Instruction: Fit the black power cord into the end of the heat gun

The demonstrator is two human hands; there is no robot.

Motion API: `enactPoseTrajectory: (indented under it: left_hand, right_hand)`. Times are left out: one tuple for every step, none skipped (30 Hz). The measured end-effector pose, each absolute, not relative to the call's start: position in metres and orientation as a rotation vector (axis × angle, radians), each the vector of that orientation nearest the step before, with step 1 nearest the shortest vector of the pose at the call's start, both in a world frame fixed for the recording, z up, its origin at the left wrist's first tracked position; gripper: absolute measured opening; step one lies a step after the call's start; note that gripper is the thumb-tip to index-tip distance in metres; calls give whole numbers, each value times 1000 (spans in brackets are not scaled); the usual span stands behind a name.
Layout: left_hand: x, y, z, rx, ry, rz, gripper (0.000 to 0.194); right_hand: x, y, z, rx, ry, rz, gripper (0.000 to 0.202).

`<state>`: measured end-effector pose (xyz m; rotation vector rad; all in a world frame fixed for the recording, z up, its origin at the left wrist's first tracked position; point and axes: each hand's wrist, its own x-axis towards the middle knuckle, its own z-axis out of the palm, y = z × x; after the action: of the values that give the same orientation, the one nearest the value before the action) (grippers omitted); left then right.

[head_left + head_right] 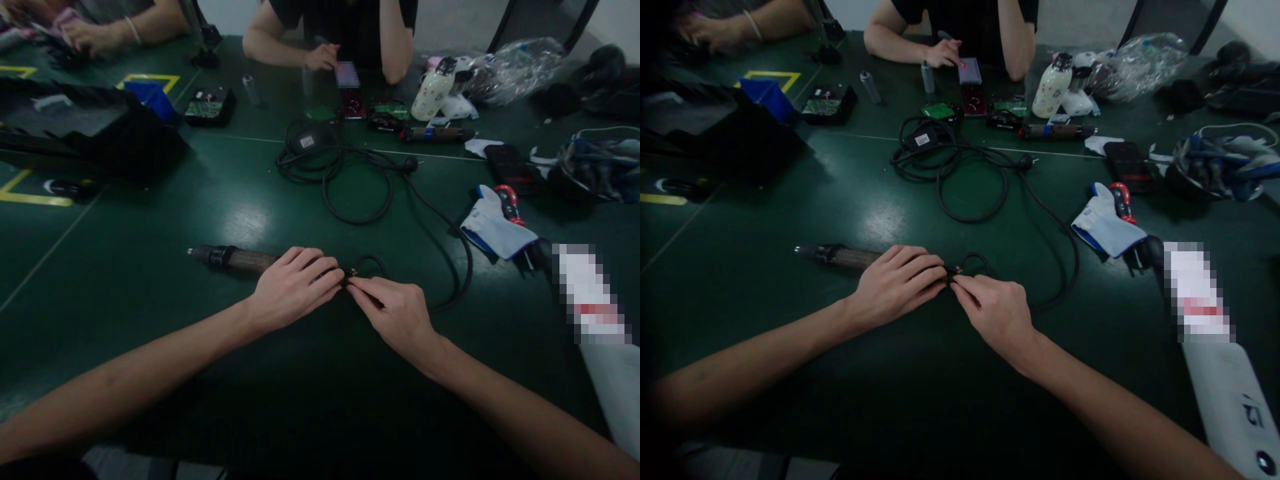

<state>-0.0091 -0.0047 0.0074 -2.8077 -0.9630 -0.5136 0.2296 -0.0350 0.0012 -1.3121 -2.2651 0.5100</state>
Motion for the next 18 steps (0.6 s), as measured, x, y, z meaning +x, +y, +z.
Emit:
enactPoseTrajectory:
  left_hand:
    - [-9, -5, 7, -2811, -953, -507, 22]
    - [-9, -5, 7, -2814, -947, -505, 22]
    - [-10, -5, 7, -2816, -946, -510, 22]
    - [-10, -5, 7, -2817, -951, -517, 21]
    - [-10, -5, 8, -2815, -957, -526, 20]
    - [-10, -5, 8, -2812, -963, -532, 19]
    - [-10, -5, 8, -2809, -967, -532, 20]
    - [-10, -5, 8, -2808, -967, -526, 21]
    - [-10, -5, 8, -2811, -961, -513, 21]
    - [-10, -5, 8, -2817, -953, -497, 22]
    - [-10, -5, 8, -2823, -946, -485, 22]
    - [-10, -5, 8, -2828, -942, -480, 22]
    - [-10, -5, 8, -2830, -942, -485, 22]
    - [-10, -5, 8, -2829, -946, -497, 21]
    - [-10, -5, 8, -2824, -955, -509, 20]
    - [-10, -5, 8, -2819, -964, -519, 21]
    - [-10, -5, 8, -2816, -967, -521, 21]
    - [-10, -5, 8, -2816, -961, -516, 22]
  right_hand:
    - [230, -35, 1, -1313, -2264, 514, 23]
    - [230, -35, 1, -1314, -2263, 516, 23]
    - [230, -35, 1, -1314, -2263, 520, 23]
    - [230, -35, 0, -1313, -2264, 523, 23]
    - [230, -35, 0, -1312, -2263, 524, 23]
    - [230, -35, 0, -1312, -2262, 524, 24]
    - [230, -35, 0, -1313, -2260, 522, 24]
    - [230, -35, 0, -1314, -2260, 522, 24]
    - [230, -35, 0, -1317, -2262, 522, 24]
    - [230, -35, 0, -1319, -2263, 522, 24]
    - [230, -35, 1, -1321, -2265, 523, 24]
    - [230, -35, 1, -1320, -2265, 525, 24]
    - [230, -35, 1, -1320, -2264, 527, 24]
    - [230, -35, 1, -1320, -2264, 532, 24]
    - [230, -35, 1, -1320, -2263, 537, 24]
    - [230, -35, 1, -1322, -2264, 542, 25]
    - [230, -35, 1, -1325, -2264, 545, 25]
    - [230, -35, 1, -1327, -2265, 544, 25]
